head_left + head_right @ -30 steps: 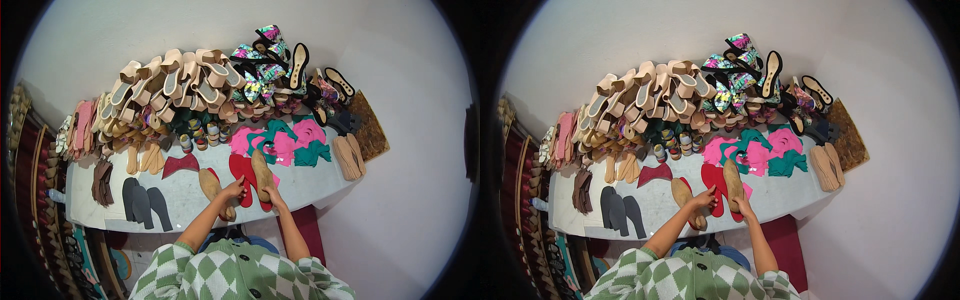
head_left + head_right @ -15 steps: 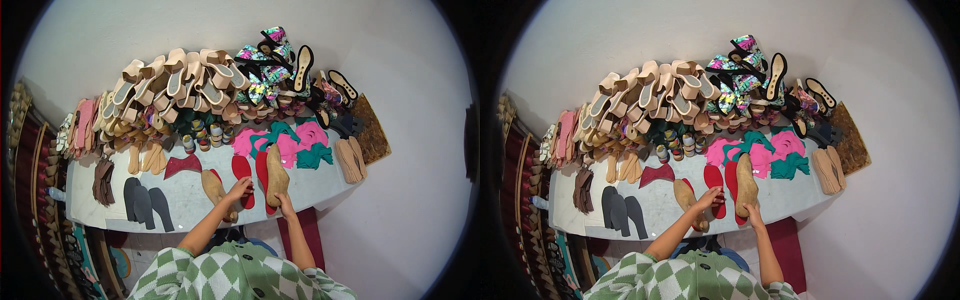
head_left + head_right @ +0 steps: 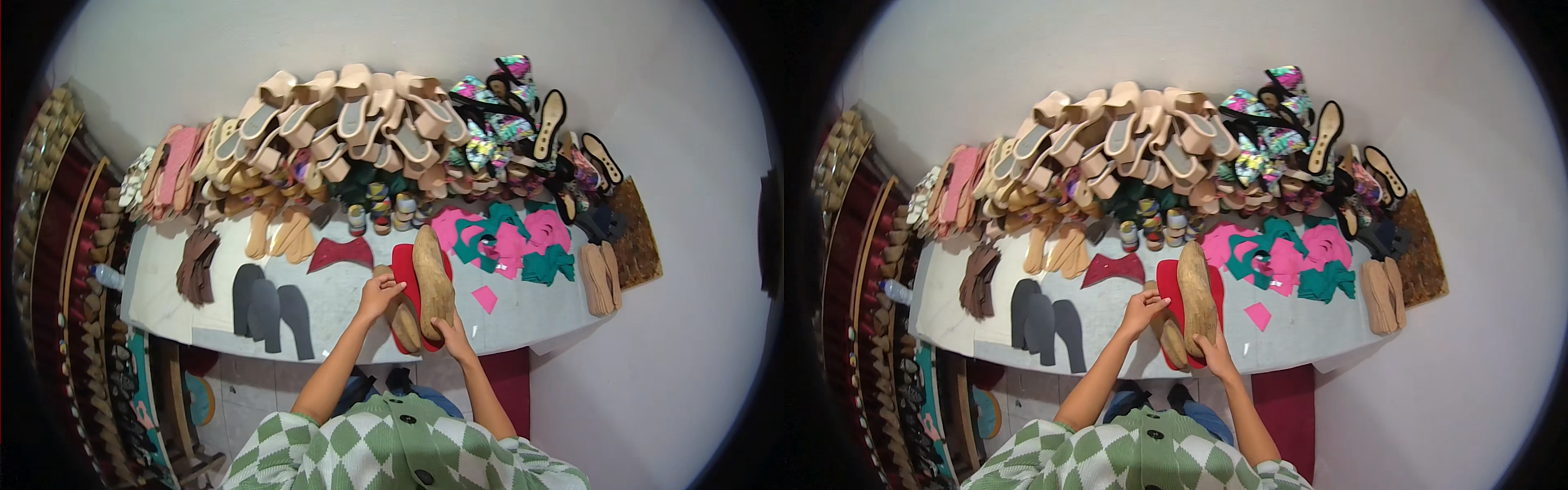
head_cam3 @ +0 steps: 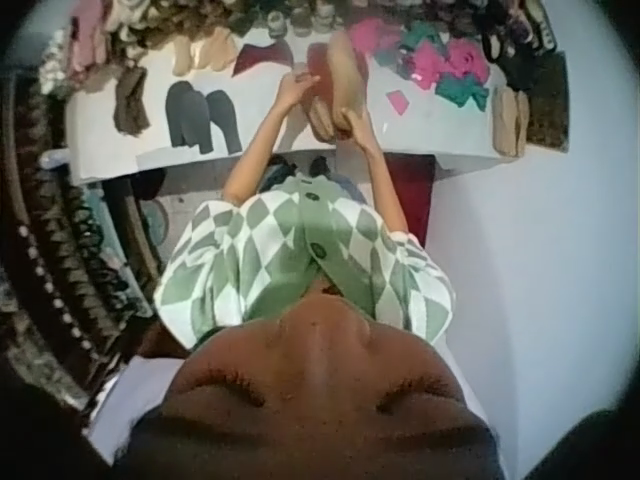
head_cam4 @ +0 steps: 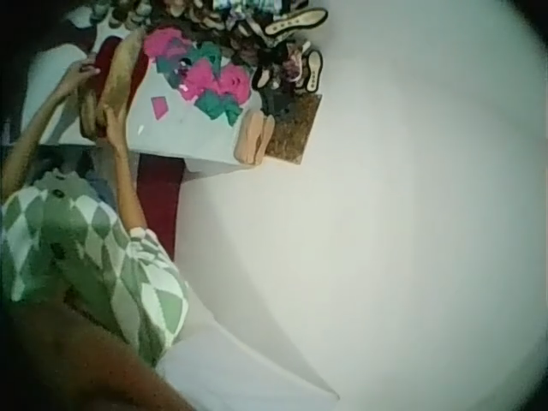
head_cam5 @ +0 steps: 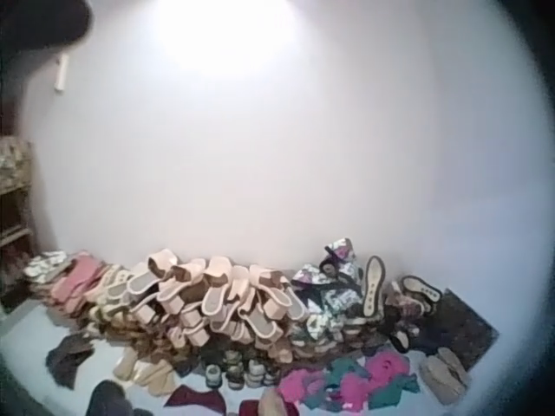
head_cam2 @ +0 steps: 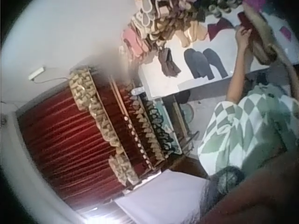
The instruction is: The recorder is shown assembling the upper and sole of a sandal by placing components onto a wooden shoe last.
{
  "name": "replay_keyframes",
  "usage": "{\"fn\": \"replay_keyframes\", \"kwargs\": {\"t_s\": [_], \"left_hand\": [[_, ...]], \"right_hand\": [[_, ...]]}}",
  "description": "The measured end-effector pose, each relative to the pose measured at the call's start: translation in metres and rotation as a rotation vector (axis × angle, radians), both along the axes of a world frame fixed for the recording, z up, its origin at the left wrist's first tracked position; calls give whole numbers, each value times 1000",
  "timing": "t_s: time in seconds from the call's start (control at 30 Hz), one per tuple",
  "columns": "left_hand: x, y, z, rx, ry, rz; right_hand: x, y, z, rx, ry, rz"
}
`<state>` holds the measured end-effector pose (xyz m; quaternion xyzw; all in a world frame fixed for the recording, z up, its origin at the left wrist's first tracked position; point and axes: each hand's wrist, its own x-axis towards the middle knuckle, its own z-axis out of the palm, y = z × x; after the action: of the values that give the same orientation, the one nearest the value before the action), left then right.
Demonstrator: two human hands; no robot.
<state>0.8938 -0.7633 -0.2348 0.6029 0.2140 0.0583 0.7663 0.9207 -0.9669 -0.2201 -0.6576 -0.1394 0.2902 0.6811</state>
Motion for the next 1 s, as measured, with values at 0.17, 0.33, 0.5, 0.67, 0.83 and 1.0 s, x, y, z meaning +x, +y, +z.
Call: {"fn": "replay_keyframes", "kwargs": {"t_s": [0.17, 0.33, 0.5, 0.67, 0.83, 1.0], "left_hand": [[-53, 36, -1, -32, 52, 115], [-110, 77, -17, -76, 98, 226], [-140, 106, -43, -106, 94, 243], [-158, 129, -82, 12, 210, 125], [-160, 135, -101, 296, 357, 28], [-162, 132, -104, 183, 289, 111]], "right_hand": [[-38, 43, 4, -50, -130, 115], [-84, 86, 8, -191, -196, 189], [-116, 112, -25, -173, -207, 234], [-143, 122, -34, -229, -122, 253], [-167, 126, -52, -339, -164, 173], [-180, 128, -59, -397, -185, 115]]}}
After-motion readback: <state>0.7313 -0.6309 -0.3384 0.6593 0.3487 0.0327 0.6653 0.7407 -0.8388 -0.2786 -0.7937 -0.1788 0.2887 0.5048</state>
